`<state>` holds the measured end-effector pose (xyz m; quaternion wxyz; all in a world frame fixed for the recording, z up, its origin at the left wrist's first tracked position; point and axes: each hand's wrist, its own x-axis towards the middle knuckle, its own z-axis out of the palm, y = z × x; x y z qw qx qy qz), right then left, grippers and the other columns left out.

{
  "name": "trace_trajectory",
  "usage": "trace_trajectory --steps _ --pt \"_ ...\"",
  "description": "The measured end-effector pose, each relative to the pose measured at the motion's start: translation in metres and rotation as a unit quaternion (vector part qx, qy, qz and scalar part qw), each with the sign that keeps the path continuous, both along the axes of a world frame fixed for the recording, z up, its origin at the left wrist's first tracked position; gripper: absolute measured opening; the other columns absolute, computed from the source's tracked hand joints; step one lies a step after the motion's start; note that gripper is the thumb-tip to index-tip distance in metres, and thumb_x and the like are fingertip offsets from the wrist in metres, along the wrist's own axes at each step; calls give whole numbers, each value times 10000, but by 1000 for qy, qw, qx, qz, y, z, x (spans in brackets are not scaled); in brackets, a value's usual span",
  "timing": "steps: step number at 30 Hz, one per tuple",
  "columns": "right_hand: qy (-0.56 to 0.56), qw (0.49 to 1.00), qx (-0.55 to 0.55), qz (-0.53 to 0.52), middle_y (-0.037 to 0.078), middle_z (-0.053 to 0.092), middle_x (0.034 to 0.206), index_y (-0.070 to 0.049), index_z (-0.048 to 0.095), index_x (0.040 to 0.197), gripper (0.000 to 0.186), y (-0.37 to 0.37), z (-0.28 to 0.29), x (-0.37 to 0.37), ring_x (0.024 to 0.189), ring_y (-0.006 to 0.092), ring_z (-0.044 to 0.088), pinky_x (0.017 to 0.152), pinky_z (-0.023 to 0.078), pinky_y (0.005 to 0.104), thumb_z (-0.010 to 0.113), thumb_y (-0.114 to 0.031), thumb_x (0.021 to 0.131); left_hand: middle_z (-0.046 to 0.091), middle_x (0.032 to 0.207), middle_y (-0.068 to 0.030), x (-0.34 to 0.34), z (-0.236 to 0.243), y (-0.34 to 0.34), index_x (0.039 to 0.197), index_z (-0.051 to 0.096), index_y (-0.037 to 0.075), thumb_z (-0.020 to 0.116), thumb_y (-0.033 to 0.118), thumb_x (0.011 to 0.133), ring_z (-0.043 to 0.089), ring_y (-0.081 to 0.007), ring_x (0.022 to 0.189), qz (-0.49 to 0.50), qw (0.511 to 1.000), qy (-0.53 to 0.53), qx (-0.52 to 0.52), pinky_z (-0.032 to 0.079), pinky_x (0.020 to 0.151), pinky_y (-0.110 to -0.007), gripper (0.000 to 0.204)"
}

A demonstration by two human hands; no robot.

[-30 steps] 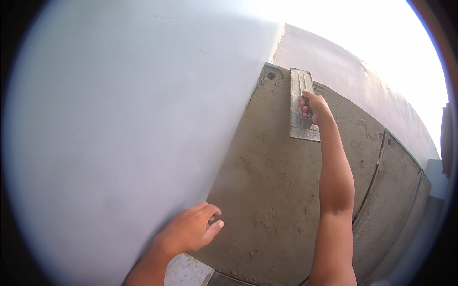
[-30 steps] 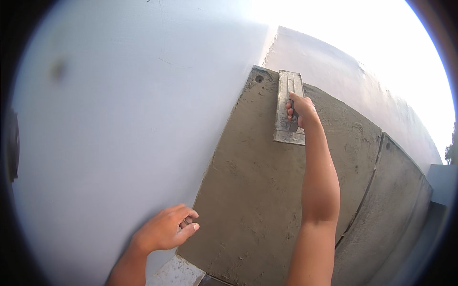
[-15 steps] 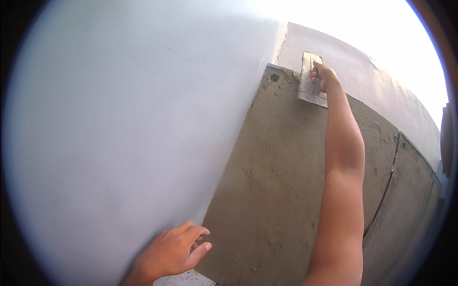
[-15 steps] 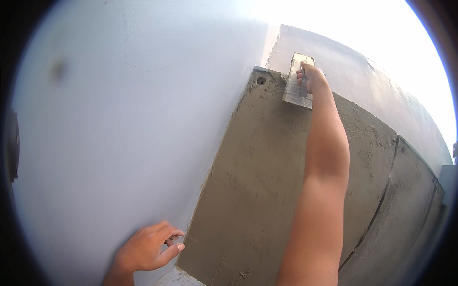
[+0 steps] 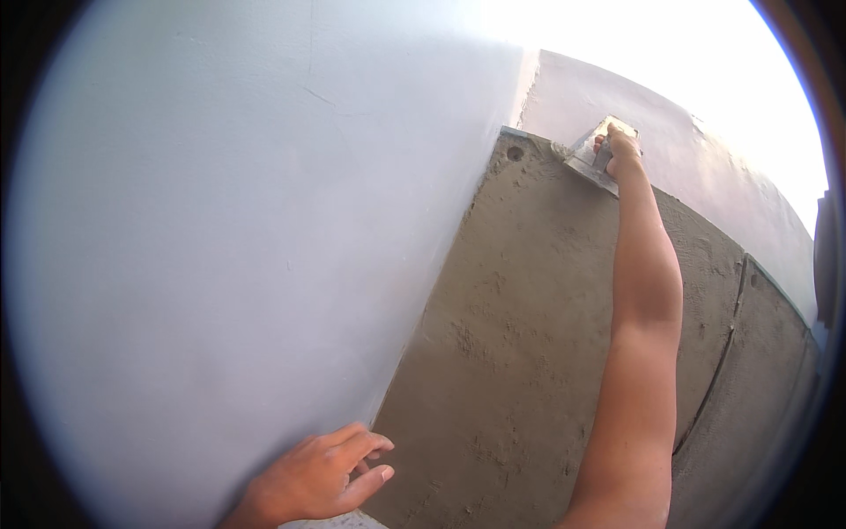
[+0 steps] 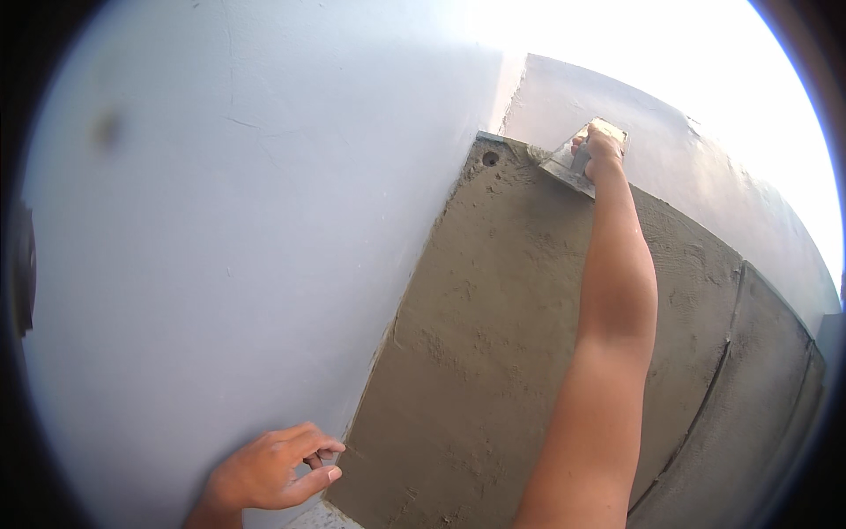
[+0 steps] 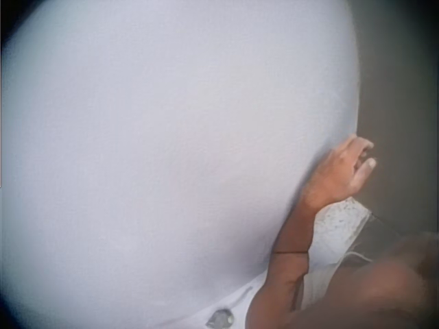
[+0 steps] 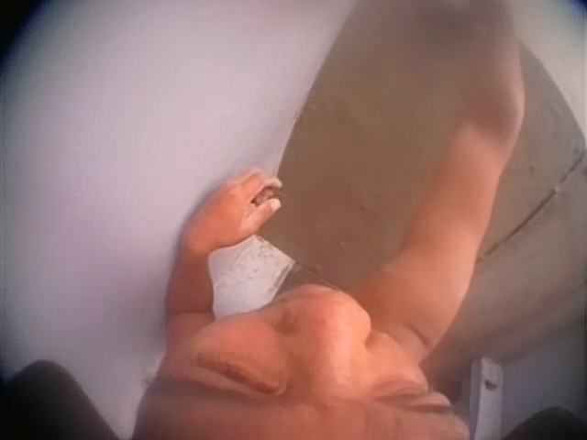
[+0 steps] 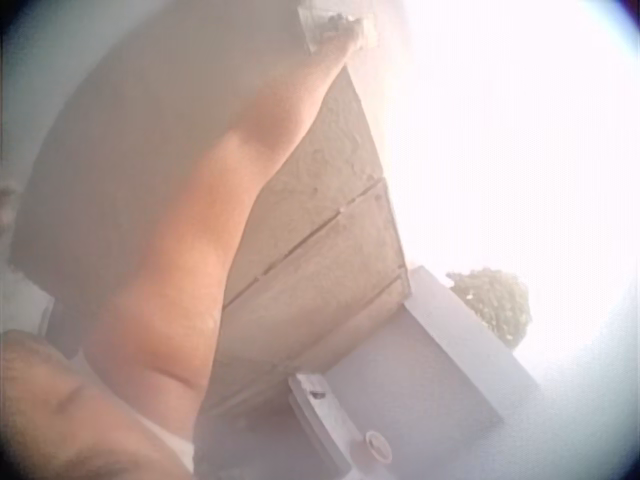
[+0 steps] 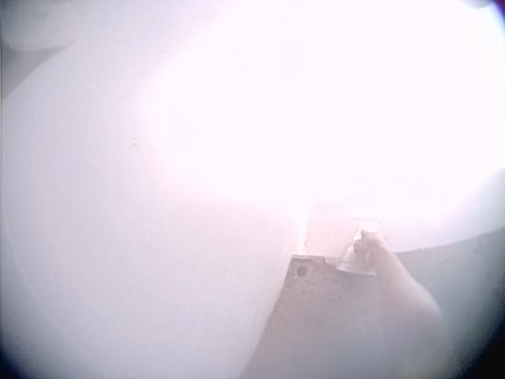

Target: The person applies and smooths wet plaster onto a curved wall using a trowel and a hawk. They repeatedly scoop plaster from a bucket, spread it across the surface, and level it with the trowel. The person also pours water from a small cup onto the wall and spreads it with the trowel.

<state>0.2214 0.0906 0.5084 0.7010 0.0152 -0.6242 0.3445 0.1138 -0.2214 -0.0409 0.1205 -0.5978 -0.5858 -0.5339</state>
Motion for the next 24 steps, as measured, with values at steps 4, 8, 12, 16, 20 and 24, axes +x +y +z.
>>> trace_trajectory --steps 4,8,12,16,20,24 --pt "99 991 -70 -52 164 695 875 41 536 1183 312 5 13 15 675 230 680 590 604 340 599 -224 1031 681 939 -109 -6 6 -6 1125 693 -4 700 211 928 702 -206 826 -19 1000 -14 -2 555 741 -325 292" --pt "202 969 -129 -59 151 692 848 31 536 1177 277 38 29 70 643 219 668 579 596 325 573 -206 1038 692 952 -103 2 12 -17 1126 693 -4 698 216 931 703 -194 847 -46 999 -22 0 557 747 -333 293" --pt "299 946 -128 -3 126 663 811 19 528 1075 227 98 45 155 592 209 625 521 539 312 528 -205 1036 702 970 -96 11 20 -30 1135 694 5 683 253 945 701 -190 870 -59 998 -15 -16 548 727 -323 313" --pt "308 946 -96 -12 103 609 814 -36 560 995 158 102 -4 214 531 176 549 481 476 332 539 -191 975 712 980 -73 9 29 -37 1157 692 36 668 294 958 693 -177 888 -107 993 -42 -25 535 722 -314 327" --pt "94 994 7 -56 72 582 716 -38 570 888 122 12 -75 207 536 174 561 465 467 332 562 -158 905 712 977 -57 4 33 -28 1167 684 51 671 292 958 687 -169 897 -137 989 -48 -21 535 737 -325 319" --pt "-117 991 -15 -65 80 607 736 -27 569 880 219 -50 -114 109 545 153 564 446 453 335 589 -234 948 709 975 -58 -1 32 -26 1162 683 44 674 281 957 687 -173 905 -156 987 -41 -6 541 744 -331 313"
